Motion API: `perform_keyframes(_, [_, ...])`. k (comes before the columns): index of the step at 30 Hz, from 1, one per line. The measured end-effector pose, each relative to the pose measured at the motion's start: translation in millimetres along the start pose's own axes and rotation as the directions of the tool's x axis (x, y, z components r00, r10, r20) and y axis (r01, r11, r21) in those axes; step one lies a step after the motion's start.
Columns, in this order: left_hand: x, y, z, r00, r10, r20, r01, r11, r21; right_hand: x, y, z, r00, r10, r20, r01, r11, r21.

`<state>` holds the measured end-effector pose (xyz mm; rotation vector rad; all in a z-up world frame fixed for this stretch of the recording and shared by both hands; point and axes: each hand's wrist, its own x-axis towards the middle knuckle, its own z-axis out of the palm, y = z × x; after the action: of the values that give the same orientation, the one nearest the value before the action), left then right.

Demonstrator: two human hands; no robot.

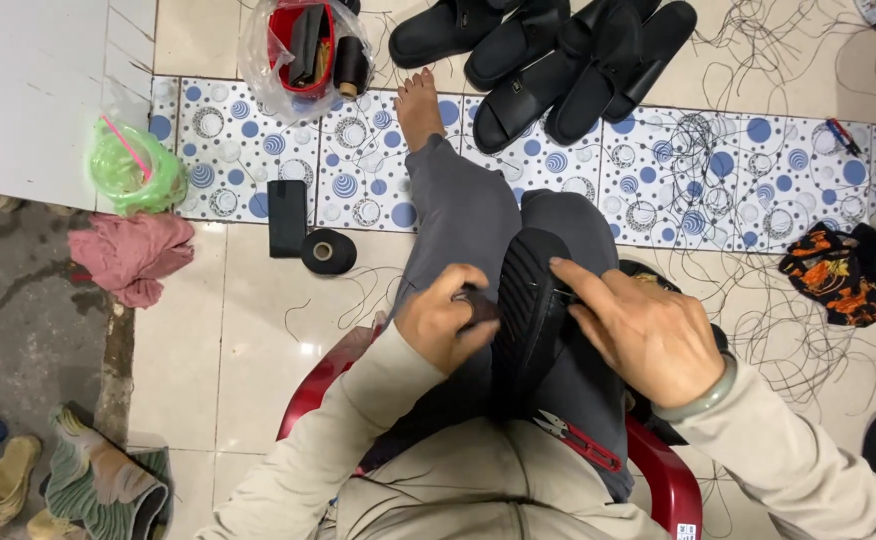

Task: Hand-sewing the sole of a black sandal using a needle and thread at a steady, efficient pace.

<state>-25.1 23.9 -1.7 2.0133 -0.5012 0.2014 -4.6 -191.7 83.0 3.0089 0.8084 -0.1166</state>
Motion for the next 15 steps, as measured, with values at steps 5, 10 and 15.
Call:
perform_keyframes(5, [11, 16, -7, 0.994, -0.110, 0.003, 0.102, 0.911, -0.400, -8, 1, 7, 0.999, -0.001, -0.040, 0.002, 0.999, 0.032])
perform_keyframes(10, [8, 1, 3, 1.000, 0.012, 0.019, -0.014, 0.996, 0.083, -5, 0, -6, 0.996, -0.029, -0.080, 0.041, 0.987, 0.156])
perform_keyframes(15, [22, 39, -29, 0.962, -0.023, 0.272, 0.207, 0.712, -0.671, -6, 8, 3, 0.998, 0.017, -0.055, 0.005, 0.929, 0.370])
